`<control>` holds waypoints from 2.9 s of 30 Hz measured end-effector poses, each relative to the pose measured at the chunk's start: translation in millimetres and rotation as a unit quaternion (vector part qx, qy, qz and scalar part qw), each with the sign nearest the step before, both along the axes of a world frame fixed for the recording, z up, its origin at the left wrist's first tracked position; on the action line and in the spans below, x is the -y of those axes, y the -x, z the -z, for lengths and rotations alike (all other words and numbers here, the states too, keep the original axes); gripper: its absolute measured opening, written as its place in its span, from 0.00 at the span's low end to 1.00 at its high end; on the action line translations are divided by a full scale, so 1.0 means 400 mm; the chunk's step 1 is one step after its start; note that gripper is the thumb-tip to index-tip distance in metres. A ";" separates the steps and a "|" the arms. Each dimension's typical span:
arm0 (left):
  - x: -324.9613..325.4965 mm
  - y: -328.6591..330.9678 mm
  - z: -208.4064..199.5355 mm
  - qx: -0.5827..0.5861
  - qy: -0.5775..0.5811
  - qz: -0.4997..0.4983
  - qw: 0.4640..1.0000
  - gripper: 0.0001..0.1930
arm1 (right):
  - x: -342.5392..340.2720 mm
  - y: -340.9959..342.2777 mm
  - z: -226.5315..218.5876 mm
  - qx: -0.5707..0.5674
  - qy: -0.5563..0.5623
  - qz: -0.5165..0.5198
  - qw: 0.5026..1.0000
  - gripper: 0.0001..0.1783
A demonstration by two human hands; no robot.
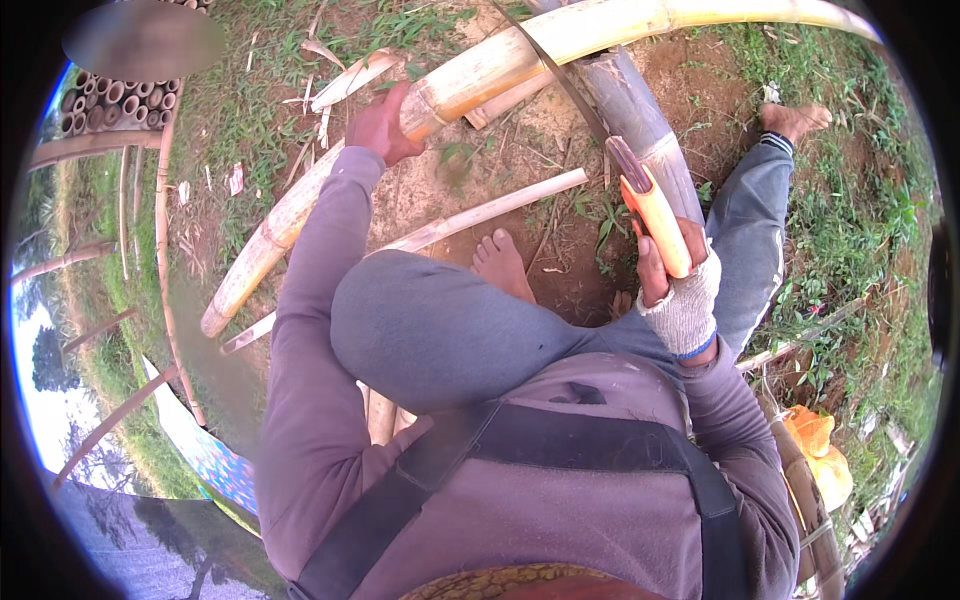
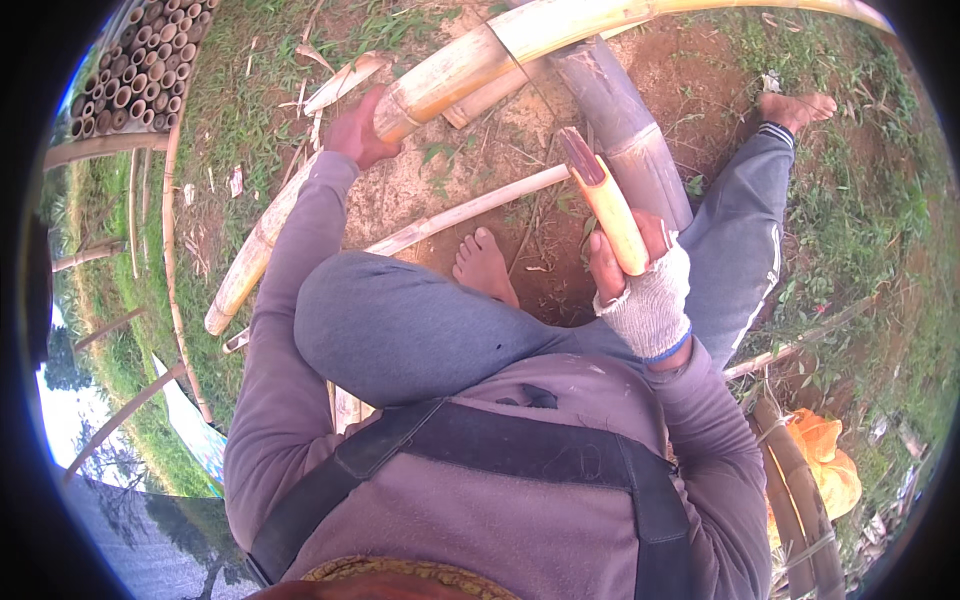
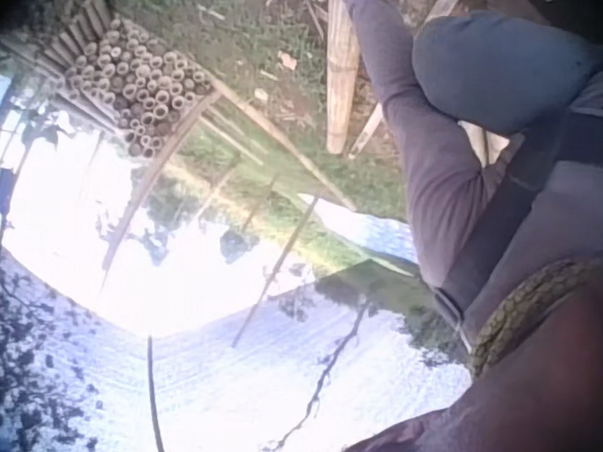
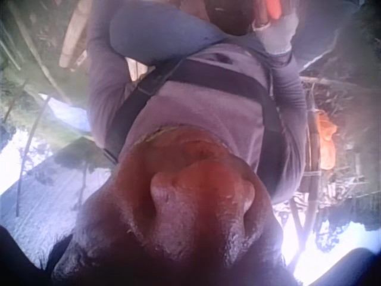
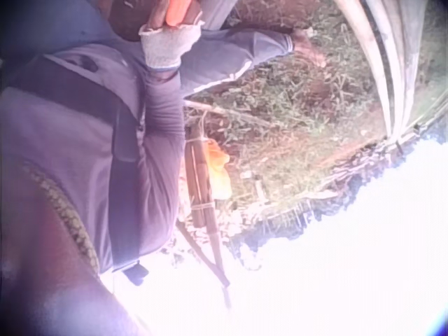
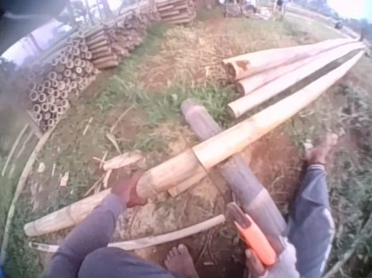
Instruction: The person uses a hand saw to cut long bamboo poles into shorter sections. They position each pole on a support, saw through it, and then move the cut pieces aside to continue with the next pole.
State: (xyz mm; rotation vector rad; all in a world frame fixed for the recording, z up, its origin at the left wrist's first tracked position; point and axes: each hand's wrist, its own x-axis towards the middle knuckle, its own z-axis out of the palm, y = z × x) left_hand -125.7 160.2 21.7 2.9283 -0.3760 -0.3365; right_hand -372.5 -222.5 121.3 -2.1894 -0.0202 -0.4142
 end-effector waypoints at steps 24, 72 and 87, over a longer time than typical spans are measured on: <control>0.015 -0.001 -0.016 0.004 -0.022 0.001 1.000 0.57 | -0.037 -0.163 0.167 0.052 0.085 -0.029 0.995 0.08; -0.037 -0.011 0.019 -0.022 0.024 0.000 0.999 0.57 | 0.097 0.124 0.192 0.152 0.194 -0.112 0.963 0.13; -0.030 -0.010 0.029 0.020 0.024 0.011 0.999 0.57 | 0.089 0.192 0.154 -0.003 0.095 -0.038 0.995 0.12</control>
